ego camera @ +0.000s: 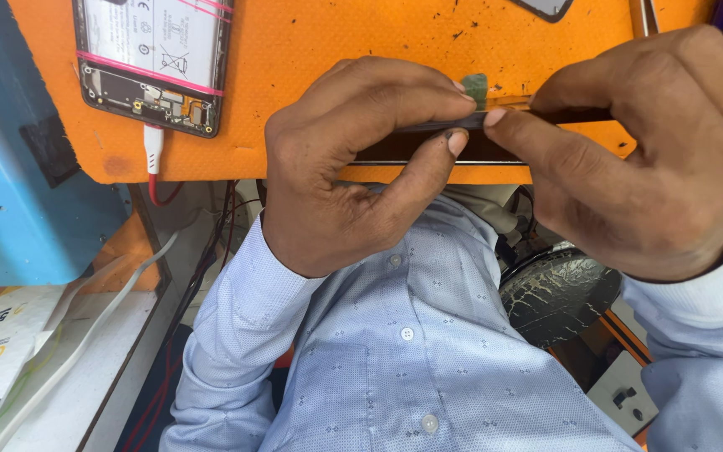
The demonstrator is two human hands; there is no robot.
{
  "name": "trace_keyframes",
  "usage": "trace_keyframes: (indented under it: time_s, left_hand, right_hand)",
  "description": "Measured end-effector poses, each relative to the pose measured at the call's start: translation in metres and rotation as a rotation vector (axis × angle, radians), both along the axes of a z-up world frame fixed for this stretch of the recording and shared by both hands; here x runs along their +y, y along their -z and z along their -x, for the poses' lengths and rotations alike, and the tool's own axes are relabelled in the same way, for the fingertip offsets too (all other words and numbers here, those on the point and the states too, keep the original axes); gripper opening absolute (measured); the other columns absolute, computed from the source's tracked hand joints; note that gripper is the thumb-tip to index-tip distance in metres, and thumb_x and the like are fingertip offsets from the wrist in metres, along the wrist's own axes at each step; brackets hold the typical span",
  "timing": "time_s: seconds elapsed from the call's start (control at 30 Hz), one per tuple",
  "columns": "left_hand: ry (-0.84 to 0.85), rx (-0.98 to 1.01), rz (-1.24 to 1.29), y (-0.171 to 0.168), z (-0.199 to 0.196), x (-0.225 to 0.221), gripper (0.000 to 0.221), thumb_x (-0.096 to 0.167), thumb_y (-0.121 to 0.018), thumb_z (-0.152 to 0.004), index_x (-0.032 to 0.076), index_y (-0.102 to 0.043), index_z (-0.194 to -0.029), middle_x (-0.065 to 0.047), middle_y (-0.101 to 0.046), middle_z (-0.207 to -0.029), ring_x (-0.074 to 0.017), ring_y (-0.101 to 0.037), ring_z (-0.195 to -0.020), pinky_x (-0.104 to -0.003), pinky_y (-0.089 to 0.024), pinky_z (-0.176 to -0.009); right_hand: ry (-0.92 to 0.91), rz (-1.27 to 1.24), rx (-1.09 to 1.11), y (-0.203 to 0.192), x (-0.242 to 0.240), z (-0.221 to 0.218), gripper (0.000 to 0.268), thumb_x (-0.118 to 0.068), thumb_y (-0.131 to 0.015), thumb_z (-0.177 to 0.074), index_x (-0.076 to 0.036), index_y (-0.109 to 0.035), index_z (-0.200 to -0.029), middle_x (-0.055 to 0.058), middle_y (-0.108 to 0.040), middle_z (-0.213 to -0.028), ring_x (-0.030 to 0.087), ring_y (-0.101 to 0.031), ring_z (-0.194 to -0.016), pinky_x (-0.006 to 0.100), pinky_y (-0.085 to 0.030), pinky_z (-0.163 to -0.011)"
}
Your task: The person assembles a mobile phone by fitting the internal frame and speaker component onto the rear of the screen assembly, and then peels a protective film from a new replacement screen component.
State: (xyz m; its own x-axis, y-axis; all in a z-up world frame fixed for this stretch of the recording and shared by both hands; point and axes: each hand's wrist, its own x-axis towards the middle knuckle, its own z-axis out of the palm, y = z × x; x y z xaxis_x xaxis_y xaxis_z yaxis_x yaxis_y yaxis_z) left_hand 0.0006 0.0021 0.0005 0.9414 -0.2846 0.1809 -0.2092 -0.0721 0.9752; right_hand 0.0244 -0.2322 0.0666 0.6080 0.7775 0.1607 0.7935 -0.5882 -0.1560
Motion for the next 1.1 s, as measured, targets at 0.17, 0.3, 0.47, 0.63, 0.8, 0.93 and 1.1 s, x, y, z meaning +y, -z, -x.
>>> trace_keyframes:
  time_s: [0.17, 0.3, 0.47, 0.63, 0.8, 0.93, 1.1]
  left_hand:
    - [0.008, -0.004, -0.004, 0.000, 0.000, 0.001, 0.018, -0.001, -0.078, -0.100, 0.004, -0.072, -0.117, -0.010, -0.072, -0.112, -0.0170, -0.075, -0.103, -0.025, -0.063, -0.090]
    - [0.003, -0.016, 0.003, 0.000, 0.000, 0.002, 0.015, 0.000, -0.079, -0.101, 0.004, -0.072, -0.114, -0.010, -0.072, -0.114, -0.0169, -0.074, -0.105, -0.024, -0.063, -0.091]
    - [-0.001, -0.035, -0.024, -0.002, -0.003, 0.002, 0.014, 0.000, -0.079, -0.100, 0.004, -0.072, -0.112, -0.010, -0.072, -0.113, -0.0182, -0.073, -0.104, -0.026, -0.062, -0.091]
    - [0.005, -0.075, -0.107, -0.008, -0.006, 0.003, 0.014, 0.000, -0.080, -0.101, 0.004, -0.073, -0.112, -0.009, -0.072, -0.113, -0.0196, -0.072, -0.104, -0.028, -0.060, -0.090]
    - [0.011, -0.101, -0.157, -0.011, -0.006, 0.002, 0.013, -0.001, -0.079, -0.101, 0.003, -0.072, -0.111, -0.008, -0.071, -0.111, -0.0211, -0.072, -0.104, -0.030, -0.059, -0.090]
    - [0.015, -0.108, -0.134, -0.008, -0.007, 0.002, 0.011, -0.002, -0.078, -0.102, 0.002, -0.071, -0.110, -0.010, -0.071, -0.110, -0.0203, -0.072, -0.101, -0.029, -0.061, -0.087]
    - [0.010, -0.113, -0.114, -0.008, -0.009, 0.000, 0.013, -0.003, -0.076, -0.103, 0.002, -0.071, -0.113, -0.012, -0.069, -0.111, -0.0208, -0.073, -0.105, -0.027, -0.063, -0.090]
  right_hand:
    - [-0.039, 0.076, -0.052, -0.004, 0.002, -0.004, 0.030, 0.001, -0.087, -0.072, -0.007, -0.084, -0.100, 0.007, -0.072, -0.088, 0.021, -0.056, -0.077, 0.033, -0.045, -0.066]
    - [-0.112, 0.043, -0.066, 0.000, -0.001, -0.007, 0.025, 0.001, -0.086, -0.070, -0.004, -0.082, -0.094, 0.010, -0.072, -0.086, 0.024, -0.060, -0.079, 0.034, -0.049, -0.067]
    - [0.045, -0.016, 0.053, 0.003, -0.010, 0.003, 0.017, -0.001, -0.090, -0.088, 0.000, -0.079, -0.101, 0.010, -0.069, -0.095, 0.025, -0.059, -0.086, 0.034, -0.047, -0.073]
    - [0.141, 0.036, 0.085, 0.000, -0.013, 0.012, 0.020, -0.006, -0.092, -0.097, 0.000, -0.080, -0.113, 0.010, -0.068, -0.095, 0.022, -0.058, -0.089, 0.030, -0.044, -0.074]
    - [0.079, -0.071, -0.005, 0.006, -0.004, 0.005, 0.019, 0.012, -0.086, -0.080, 0.005, -0.079, -0.096, 0.012, -0.066, -0.081, 0.025, -0.055, -0.077, 0.034, -0.040, -0.064]
    - [0.081, -0.052, -0.060, 0.004, -0.006, 0.007, 0.022, 0.012, -0.086, -0.075, 0.005, -0.080, -0.095, 0.011, -0.066, -0.076, 0.026, -0.052, -0.070, 0.035, -0.038, -0.062]
    - [0.287, -0.077, 0.130, -0.004, -0.027, 0.027, 0.021, 0.016, -0.079, -0.082, 0.005, -0.076, -0.101, 0.012, -0.065, -0.089, 0.024, -0.057, -0.079, 0.032, -0.044, -0.069]
